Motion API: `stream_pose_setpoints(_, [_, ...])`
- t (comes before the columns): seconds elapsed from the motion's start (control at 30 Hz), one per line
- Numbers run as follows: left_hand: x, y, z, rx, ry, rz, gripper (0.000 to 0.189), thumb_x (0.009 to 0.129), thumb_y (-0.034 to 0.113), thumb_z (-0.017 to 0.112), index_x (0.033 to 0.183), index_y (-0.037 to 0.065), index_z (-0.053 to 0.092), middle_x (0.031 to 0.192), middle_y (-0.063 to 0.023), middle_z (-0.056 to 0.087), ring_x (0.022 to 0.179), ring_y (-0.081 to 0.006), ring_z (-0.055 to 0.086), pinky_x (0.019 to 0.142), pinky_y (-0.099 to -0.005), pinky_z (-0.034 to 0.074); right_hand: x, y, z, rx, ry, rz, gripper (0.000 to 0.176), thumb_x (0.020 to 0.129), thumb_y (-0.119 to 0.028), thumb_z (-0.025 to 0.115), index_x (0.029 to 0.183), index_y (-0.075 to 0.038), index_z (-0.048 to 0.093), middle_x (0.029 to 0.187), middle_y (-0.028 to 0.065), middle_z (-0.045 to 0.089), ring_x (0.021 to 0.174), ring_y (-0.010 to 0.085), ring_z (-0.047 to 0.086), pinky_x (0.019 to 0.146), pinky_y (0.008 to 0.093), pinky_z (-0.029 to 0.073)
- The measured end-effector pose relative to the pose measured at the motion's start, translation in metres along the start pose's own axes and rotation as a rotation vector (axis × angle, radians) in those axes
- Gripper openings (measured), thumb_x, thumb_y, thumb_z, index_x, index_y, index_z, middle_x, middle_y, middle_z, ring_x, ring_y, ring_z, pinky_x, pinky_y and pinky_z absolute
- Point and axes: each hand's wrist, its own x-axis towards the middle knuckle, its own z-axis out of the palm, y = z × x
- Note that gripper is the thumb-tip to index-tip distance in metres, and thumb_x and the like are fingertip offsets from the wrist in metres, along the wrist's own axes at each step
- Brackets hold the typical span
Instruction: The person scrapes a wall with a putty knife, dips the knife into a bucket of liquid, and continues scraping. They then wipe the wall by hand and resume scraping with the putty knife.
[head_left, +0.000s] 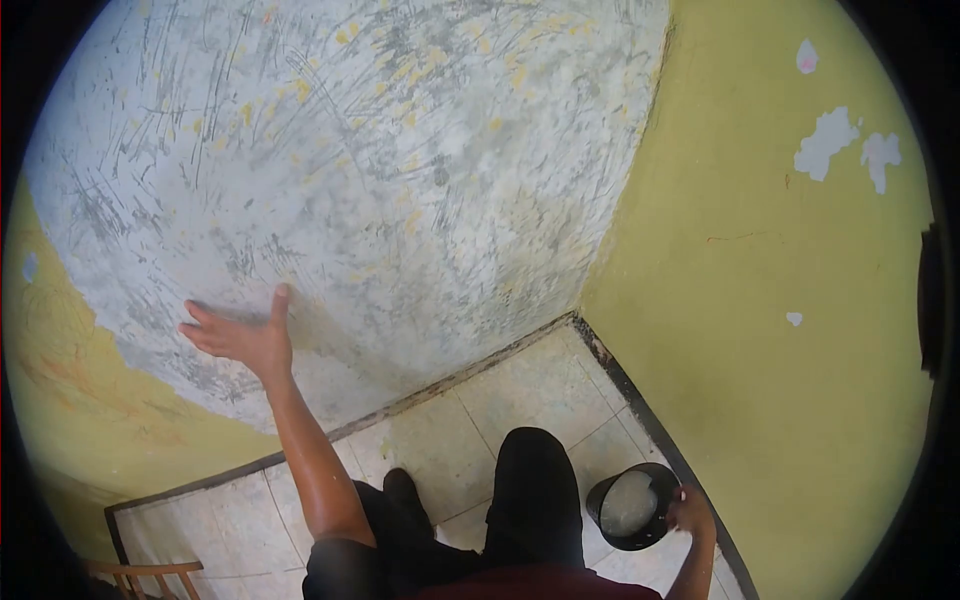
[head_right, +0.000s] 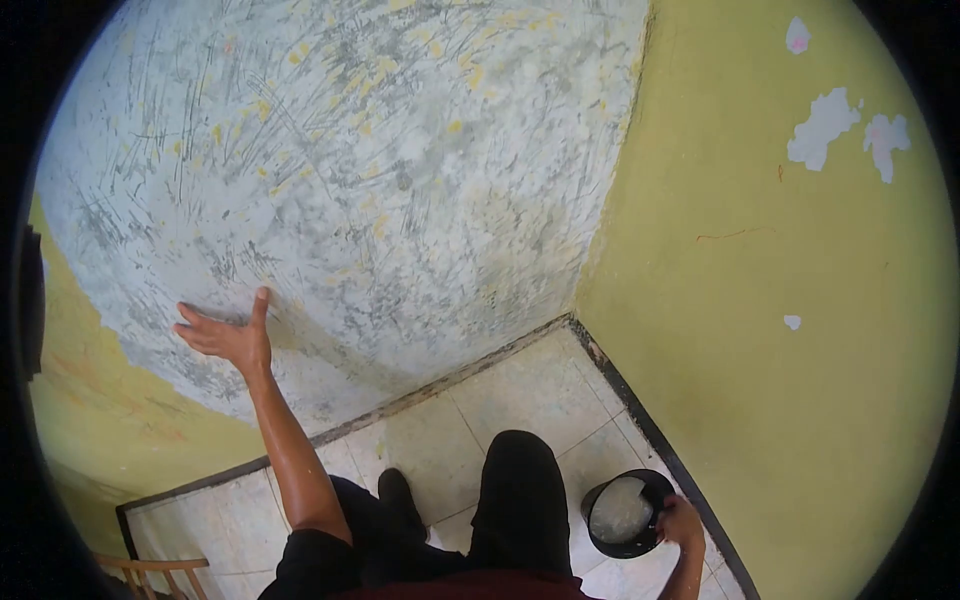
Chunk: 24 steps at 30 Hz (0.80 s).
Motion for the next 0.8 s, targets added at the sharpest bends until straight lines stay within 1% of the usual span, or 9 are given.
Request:
stream_pose_setpoints(0.07, [0.000, 0.003, 0.004, 0.043, -0.090, -0.038, 0.143, 0.056, 0.056, 0.089, 0.154, 0.005, -0.001, 0.155, -0.0342, -0.012, 0.144, -0.0509, -0.012, 0.110, -0.0683, 0.007, 0.051, -0.016, 0.008, -0.399, 0.573, -0.805, 0.048, 0.084, -0.003, 0.053, 0.132, -0.002, 0.052, 0.098, 0.0204, 0.070, 0.083, 0.0258, 0.072, 0.062, 0.0356, 0.054])
stream_pose_setpoints(0.1, [0.002, 0.006, 0.004, 0.051, -0.150, -0.103, 0.150, 0.052, 0.058, 0.090, 0.154, 0.005, -0.008, 0.153, -0.0350, -0.018, 0.143, -0.0520, -0.017, 0.109, -0.0706, 0.007, 0.080, -0.041, 0.010, -0.051, 0.426, -0.770, 0.048, 0.088, -0.006, 0.055, 0.136, -0.002, 0.049, 0.105, 0.0180, 0.068, 0.078, 0.0199, 0.070, 0.060, 0.0318, 0.052])
stream_pose_setpoints(0.13, [0.002, 0.009, 0.003, 0.061, -0.209, -0.167, 0.158, 0.049, 0.060, 0.091, 0.153, 0.005, -0.015, 0.152, -0.0357, -0.024, 0.141, -0.0530, -0.023, 0.108, -0.0729, 0.007, 0.025, -0.124, 0.010, 0.364, 0.207, -0.645, 0.048, 0.091, -0.008, 0.058, 0.138, -0.002, 0.048, 0.098, 0.0125, 0.066, 0.065, 0.0128, 0.062, 0.055, 0.0288, 0.049])
stream_pose_setpoints(0.2, [0.001, 0.007, 0.001, 0.076, -0.237, -0.151, 0.160, 0.048, 0.059, 0.091, 0.152, 0.005, -0.018, 0.151, -0.0362, -0.026, 0.140, -0.0541, -0.024, 0.106, -0.0754, 0.008, -0.005, -0.231, 0.020, 0.492, 0.134, -0.880, 0.055, 0.093, -0.009, 0.061, 0.145, -0.004, 0.042, 0.089, 0.0060, 0.061, 0.055, 0.0094, 0.052, 0.049, 0.0265, 0.044])
stream_pose_setpoints(0.23, [0.002, 0.007, 0.001, 0.099, -0.251, -0.135, 0.162, 0.047, 0.058, 0.092, 0.151, 0.005, -0.021, 0.150, -0.0368, -0.028, 0.139, -0.0551, -0.024, 0.104, -0.0778, 0.008, -0.018, -0.277, 0.025, 0.552, 0.056, -0.927, 0.054, 0.093, -0.008, 0.061, 0.144, -0.007, 0.045, 0.103, 0.0129, 0.066, 0.066, 0.0121, 0.059, 0.058, 0.0297, 0.048])
stream_pose_setpoints(0.27, [0.003, 0.007, 0.000, 0.091, -0.253, -0.131, 0.162, 0.047, 0.058, 0.092, 0.151, 0.005, -0.021, 0.150, -0.0368, -0.028, 0.139, -0.0551, -0.024, 0.104, -0.0778, 0.008, -0.007, -0.317, 0.035, 0.380, 0.312, -1.181, 0.050, 0.091, -0.009, 0.063, 0.140, -0.009, 0.051, 0.109, 0.0159, 0.067, 0.082, 0.0160, 0.062, 0.071, 0.0347, 0.050])
stream_pose_setpoints(0.3, [0.003, 0.008, -0.001, 0.102, -0.276, -0.148, 0.163, 0.047, 0.056, 0.093, 0.150, 0.005, -0.022, 0.149, -0.0369, -0.029, 0.139, -0.0554, -0.025, 0.103, -0.0788, 0.008, -0.023, -0.361, 0.043, 0.418, 0.530, -1.450, 0.044, 0.091, -0.009, 0.061, 0.135, -0.010, 0.056, 0.096, 0.0164, 0.065, 0.090, 0.0242, 0.062, 0.079, 0.0388, 0.048])
stream_pose_setpoints(0.43, [0.003, 0.008, 0.003, 0.113, -0.284, -0.167, 0.166, 0.045, 0.052, 0.095, 0.149, 0.006, -0.025, 0.148, -0.0368, -0.031, 0.138, -0.0558, -0.026, 0.100, -0.0809, 0.007, -0.050, -0.458, 0.063, 0.424, 0.762, -1.407, 0.043, 0.092, -0.006, 0.053, 0.135, -0.011, 0.056, 0.083, 0.0175, 0.057, 0.079, 0.0356, 0.058, 0.074, 0.0405, 0.047])
stream_pose_setpoints(0.8, [0.003, 0.007, 0.006, 0.135, -0.290, -0.163, 0.164, 0.046, 0.049, 0.095, 0.148, 0.004, -0.026, 0.148, -0.0389, -0.029, 0.137, -0.0550, -0.029, 0.103, -0.0787, 0.005, -0.062, -0.485, 0.062, 0.413, 0.877, -1.458, 0.045, 0.084, 0.003, 0.053, 0.126, -0.008, 0.064, 0.069, 0.0187, 0.055, 0.062, 0.0352, 0.056, 0.061, 0.0421, 0.045])
